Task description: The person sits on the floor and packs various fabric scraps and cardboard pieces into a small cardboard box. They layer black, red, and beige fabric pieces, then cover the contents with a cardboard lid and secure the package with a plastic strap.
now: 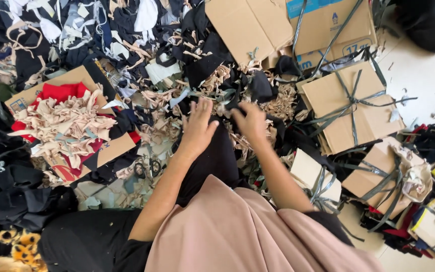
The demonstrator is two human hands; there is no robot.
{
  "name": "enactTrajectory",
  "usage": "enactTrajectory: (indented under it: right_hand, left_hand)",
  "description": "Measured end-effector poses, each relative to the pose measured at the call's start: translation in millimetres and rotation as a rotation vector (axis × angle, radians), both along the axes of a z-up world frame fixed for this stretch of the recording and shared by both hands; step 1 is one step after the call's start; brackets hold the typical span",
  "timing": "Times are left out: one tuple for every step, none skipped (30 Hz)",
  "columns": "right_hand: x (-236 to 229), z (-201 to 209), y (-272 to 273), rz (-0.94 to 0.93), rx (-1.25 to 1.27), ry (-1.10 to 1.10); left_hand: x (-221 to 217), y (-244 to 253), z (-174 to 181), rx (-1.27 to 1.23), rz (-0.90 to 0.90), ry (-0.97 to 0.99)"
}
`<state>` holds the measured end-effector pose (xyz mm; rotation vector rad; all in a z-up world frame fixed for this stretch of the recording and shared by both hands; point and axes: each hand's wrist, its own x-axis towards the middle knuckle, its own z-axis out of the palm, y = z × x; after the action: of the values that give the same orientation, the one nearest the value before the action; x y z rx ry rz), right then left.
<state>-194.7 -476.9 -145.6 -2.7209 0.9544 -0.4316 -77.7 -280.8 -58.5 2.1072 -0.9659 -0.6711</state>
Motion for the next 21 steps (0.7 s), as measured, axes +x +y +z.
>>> enactTrajectory:
  right_hand:
    - [0.9,10.5,29.7,0.051,0.148,-0.125]
    - [1.2,20.7,58.7,0.1,0.297,-0.25]
    - [-2.5,29.0,66.8,0.085,0.307,-0.247]
    - [-6.0,37.7,74.2,0.157,0.355,-0.233]
    - [-5.7,47.2,79.6,0.228,0.401,-0.225]
    - [-8.8,61.0,87.9,0.213,0.407,-0.23]
    - [-7.9,75.4,93.3,0.36,0.452,-0.19]
    - [-7.0,90.2,99.9,0.506,0.496,-0.148]
    - [-6.3,96.2,106.4,0.511,0.497,-0.15]
    - [-5.4,102.2,113.3,0.595,0.529,-0.074]
    - [-5.3,108.4,119.7,0.676,0.559,0.003]
    - [-5.8,119.9,120.5,0.677,0.558,0.002]
    - [-5.8,131.5,120.9,0.691,0.658,0.032]
    - [-5.5,142.8,121.6,0.703,0.757,0.063]
    - [-6.7,143.7,106.6,0.708,0.758,0.064]
    - [-7.6,144.2,91.4,0.505,0.782,0.07]
    - [-11.6,144.7,76.8,0.29,0.801,0.075]
    - [-13.2,113.2,41.5,0.285,0.804,0.077]
    - [-15.1,82.3,5.0,0.089,0.554,0.016]
    - [-17.4,51.8,-31.3,-0.1,0.3,-0.044]
    - [-14.9,54.9,-39.5,-0.1,0.297,-0.045]
  left_hand:
    - [-4.9,0.4,-6.6,0.001,-0.061,0.099]
    - [-10.2,0.2,-13.7,0.002,-0.122,0.198]
    - [-8.1,7.1,-14.0,0.013,-0.134,0.203]
    - [-5.9,13.2,-14.0,-0.094,-0.1,0.39]
    - [0.0,17.4,-12.8,-0.202,-0.065,0.571]
    - [-2.1,25.9,-9.2,-0.19,-0.077,0.572]
    - [-2.8,34.1,-5.0,-0.247,0.065,0.757]
    - [-3.4,43.5,-0.5,-0.304,0.21,0.94]
    - [-0.9,47.5,-12.4,-0.306,0.214,0.937]
    - [1.8,51.9,-24.4,-0.265,0.253,0.937]
    - [4.2,55.5,-36.5,-0.224,0.289,0.939]
    - [5.1,60.7,-49.9,-0.225,0.29,0.937]
    - [5.3,66.6,-63.5,-0.252,0.295,0.978]
    - [5.6,72.8,-77.2,-0.279,0.299,1.019]
    - [0.7,73.3,-60.6,-0.281,0.305,1.017]
    - [-4.3,73.5,-44.3,-0.307,0.303,1.034]
    - [-11.0,73.1,-28.4,-0.328,0.293,1.057]
    - [-10.9,76.3,-18.7,-0.324,0.292,1.061]
    - [-10.7,78.1,-9.2,-0.352,0.303,1.032]
    - [-10.5,80.3,0.8,-0.379,0.315,1.003]
    - [-9.2,80.2,0.8,-0.382,0.314,1.003]
